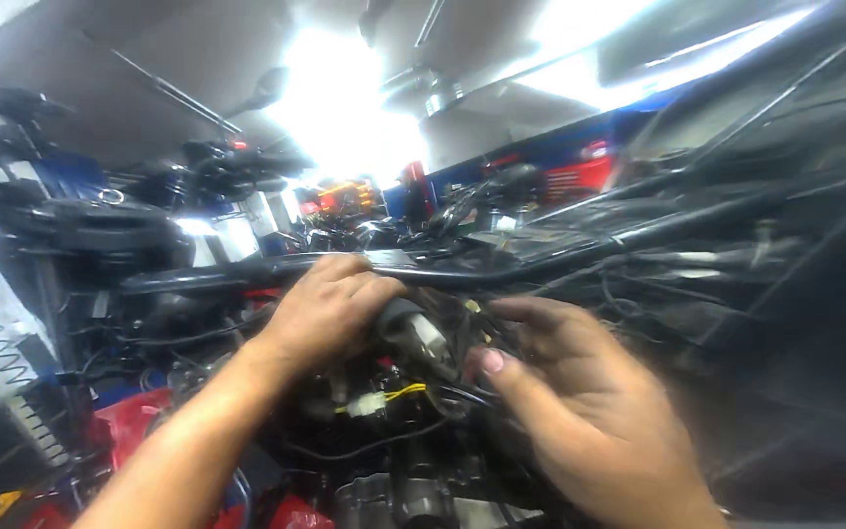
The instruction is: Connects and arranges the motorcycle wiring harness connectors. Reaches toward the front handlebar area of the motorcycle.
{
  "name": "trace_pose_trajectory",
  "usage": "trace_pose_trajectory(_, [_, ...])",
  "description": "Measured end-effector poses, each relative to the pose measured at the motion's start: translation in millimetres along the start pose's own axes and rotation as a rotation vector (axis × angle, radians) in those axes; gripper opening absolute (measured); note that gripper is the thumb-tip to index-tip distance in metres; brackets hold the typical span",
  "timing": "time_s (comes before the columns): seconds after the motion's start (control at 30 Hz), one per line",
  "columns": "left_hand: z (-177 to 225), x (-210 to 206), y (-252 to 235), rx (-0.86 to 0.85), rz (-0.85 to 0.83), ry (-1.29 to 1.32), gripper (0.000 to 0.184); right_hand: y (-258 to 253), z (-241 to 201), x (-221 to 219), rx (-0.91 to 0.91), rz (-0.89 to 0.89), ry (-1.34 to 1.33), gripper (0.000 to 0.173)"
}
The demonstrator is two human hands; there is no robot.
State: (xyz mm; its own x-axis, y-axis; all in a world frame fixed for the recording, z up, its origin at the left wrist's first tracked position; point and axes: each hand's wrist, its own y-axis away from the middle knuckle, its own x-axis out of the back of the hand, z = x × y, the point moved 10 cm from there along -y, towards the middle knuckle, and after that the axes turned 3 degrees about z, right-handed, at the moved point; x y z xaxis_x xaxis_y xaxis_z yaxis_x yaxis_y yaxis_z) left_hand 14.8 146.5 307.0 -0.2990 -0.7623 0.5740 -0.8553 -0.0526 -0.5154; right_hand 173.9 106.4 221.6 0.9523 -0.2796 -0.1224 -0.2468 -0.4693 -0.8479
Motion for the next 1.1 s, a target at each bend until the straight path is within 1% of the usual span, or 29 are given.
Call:
trace_pose_trajectory(0.07, [-12,-7,9,0.036,-0.015,-0.066,0.029,-2,3,-6,0.046,-0.01,0.094,0.039])
trace_pose_trajectory(0.13, [-14,-8,14,0.044,0.009,-0.105,0.03,-2,6,-11,0.058,-0.024,0.18,0.041])
trace_pose_trajectory(0.23, [-18,-6,20,0.098,0.035,-0.111,0.037,-2,10,-17,0.048,-0.046,0.34,0.041])
trace_pose_trajectory(0.27, [-20,-5,21,0.116,0.038,-0.103,0.039,-3,10,-19,0.043,-0.057,0.388,0.044])
trace_pose_trajectory(0.37, [-21,-7,21,0.124,0.029,-0.099,0.042,-7,12,-29,0.026,-0.116,0.566,0.065])
trace_pose_trajectory(0.4, [-21,-8,21,0.128,0.031,-0.096,0.043,-8,11,-32,0.044,-0.12,0.603,0.065])
trace_pose_trajectory(0.5, [-10,-5,19,0.131,0.036,-0.039,0.052,-13,6,-29,0.095,-0.059,0.571,0.052])
trace_pose_trajectory(0.57, [13,6,12,0.068,0.085,0.1,0.054,-17,7,-26,0.091,-0.048,0.432,0.051])
trace_pose_trajectory(0.63, [27,9,4,0.045,0.117,0.217,0.042,-21,8,-23,0.077,-0.047,0.297,0.049])
trace_pose_trajectory(0.67, [28,6,1,0.063,0.104,0.252,0.037,-23,8,-22,0.068,-0.037,0.261,0.047])
trace_pose_trajectory(0.73, [22,-5,-4,0.119,0.028,0.291,0.034,-29,8,-19,0.047,-0.004,0.265,0.041])
trace_pose_trajectory(0.8, [15,-14,-6,0.152,-0.06,0.331,0.043,-38,12,-16,0.001,0.006,0.307,0.035])
trace_pose_trajectory(0.83, [15,-15,-6,0.151,-0.078,0.345,0.048,-42,15,-16,-0.037,0.006,0.309,0.032])
trace_pose_trajectory(0.9, [14,-14,-4,0.119,-0.076,0.374,0.057,-49,22,-17,-0.121,-0.018,0.285,0.027])
trace_pose_trajectory(0.93, [13,-14,-2,0.099,-0.067,0.386,0.056,-51,24,-17,-0.153,-0.021,0.277,0.026])
trace_pose_trajectory(0.97, [13,-13,0,0.075,-0.038,0.386,0.051,-53,25,-17,-0.175,-0.022,0.267,0.023])
trace_pose_trajectory(1.03, [14,-11,4,0.01,0.083,0.318,0.03,-54,27,-19,-0.208,-0.023,0.241,0.02])
trace_pose_trajectory(1.1, [19,-11,6,-0.024,0.171,0.226,0.018,-54,29,-20,-0.217,-0.022,0.203,0.02])
